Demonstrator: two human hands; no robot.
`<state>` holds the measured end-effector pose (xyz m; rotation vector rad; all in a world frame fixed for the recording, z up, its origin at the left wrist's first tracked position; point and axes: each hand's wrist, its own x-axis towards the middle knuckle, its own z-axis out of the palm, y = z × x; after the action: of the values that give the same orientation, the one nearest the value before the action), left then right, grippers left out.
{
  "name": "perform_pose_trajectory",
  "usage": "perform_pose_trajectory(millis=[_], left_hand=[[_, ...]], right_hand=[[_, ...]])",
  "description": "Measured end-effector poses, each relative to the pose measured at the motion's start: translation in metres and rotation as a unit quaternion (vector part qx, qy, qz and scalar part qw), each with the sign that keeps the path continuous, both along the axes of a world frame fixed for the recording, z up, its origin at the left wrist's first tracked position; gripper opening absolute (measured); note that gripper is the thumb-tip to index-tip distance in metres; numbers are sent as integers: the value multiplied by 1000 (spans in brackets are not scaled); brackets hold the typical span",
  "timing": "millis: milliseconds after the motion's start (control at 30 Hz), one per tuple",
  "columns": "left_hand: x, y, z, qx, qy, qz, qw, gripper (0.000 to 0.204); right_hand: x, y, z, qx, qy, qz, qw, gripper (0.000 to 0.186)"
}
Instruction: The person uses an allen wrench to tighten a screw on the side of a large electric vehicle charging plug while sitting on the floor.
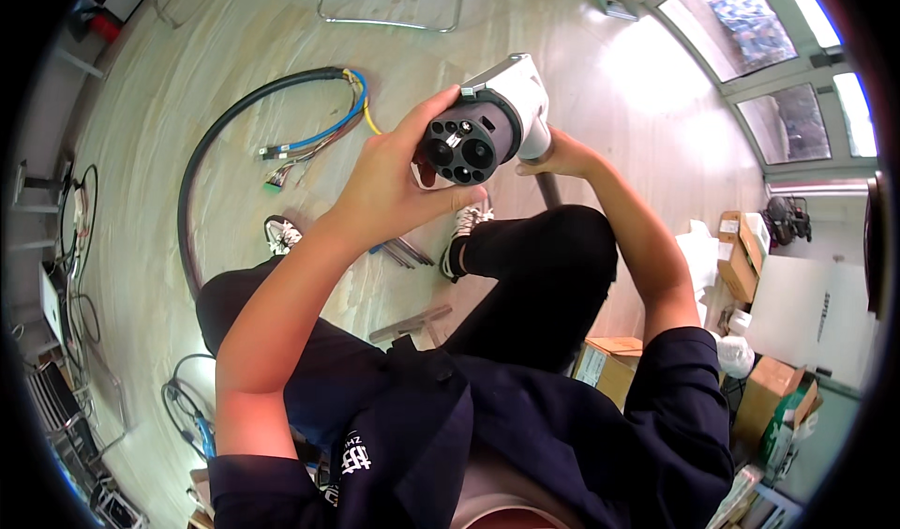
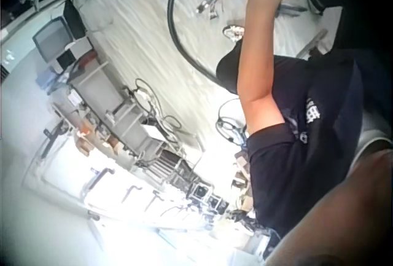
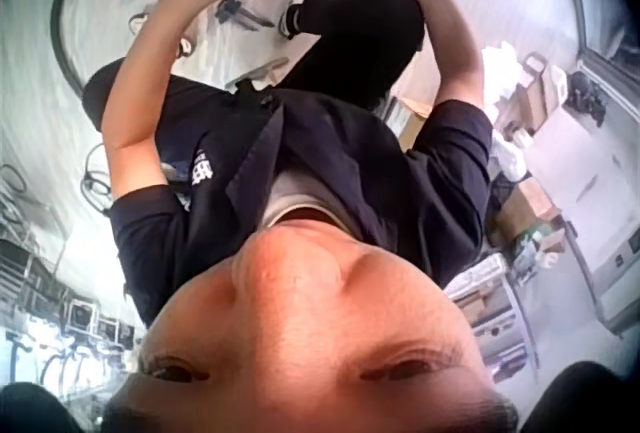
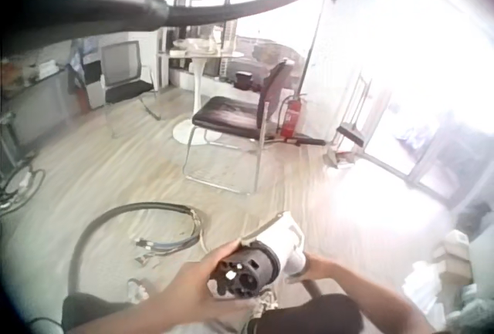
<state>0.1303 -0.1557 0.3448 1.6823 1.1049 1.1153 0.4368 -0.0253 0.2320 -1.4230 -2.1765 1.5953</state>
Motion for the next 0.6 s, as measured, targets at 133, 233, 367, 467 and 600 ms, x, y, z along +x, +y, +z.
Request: perform_pose_trajectory(millis=[133, 233, 367, 467, 600], left_hand=[[13, -19, 14, 52, -25, -17, 998, 82], [14, -21, 21, 67, -2, -8, 998, 78], [-12, -11, 18, 84, 40, -16, 996, 71], [-20, -15, 16, 64, 28, 11, 998, 51], [-44, -28, 8, -44, 86, 1, 995, 39]], right_hand=[[4, -23, 10, 33, 45, -31, 998, 67], [14, -33, 16, 58, 9, -88, 994, 60], [14, -47, 39, 53, -92, -130, 986, 58], [25, -49, 39, 119, -88, -149, 978, 57], [23, -56, 35, 91, -90, -186, 974, 53]])
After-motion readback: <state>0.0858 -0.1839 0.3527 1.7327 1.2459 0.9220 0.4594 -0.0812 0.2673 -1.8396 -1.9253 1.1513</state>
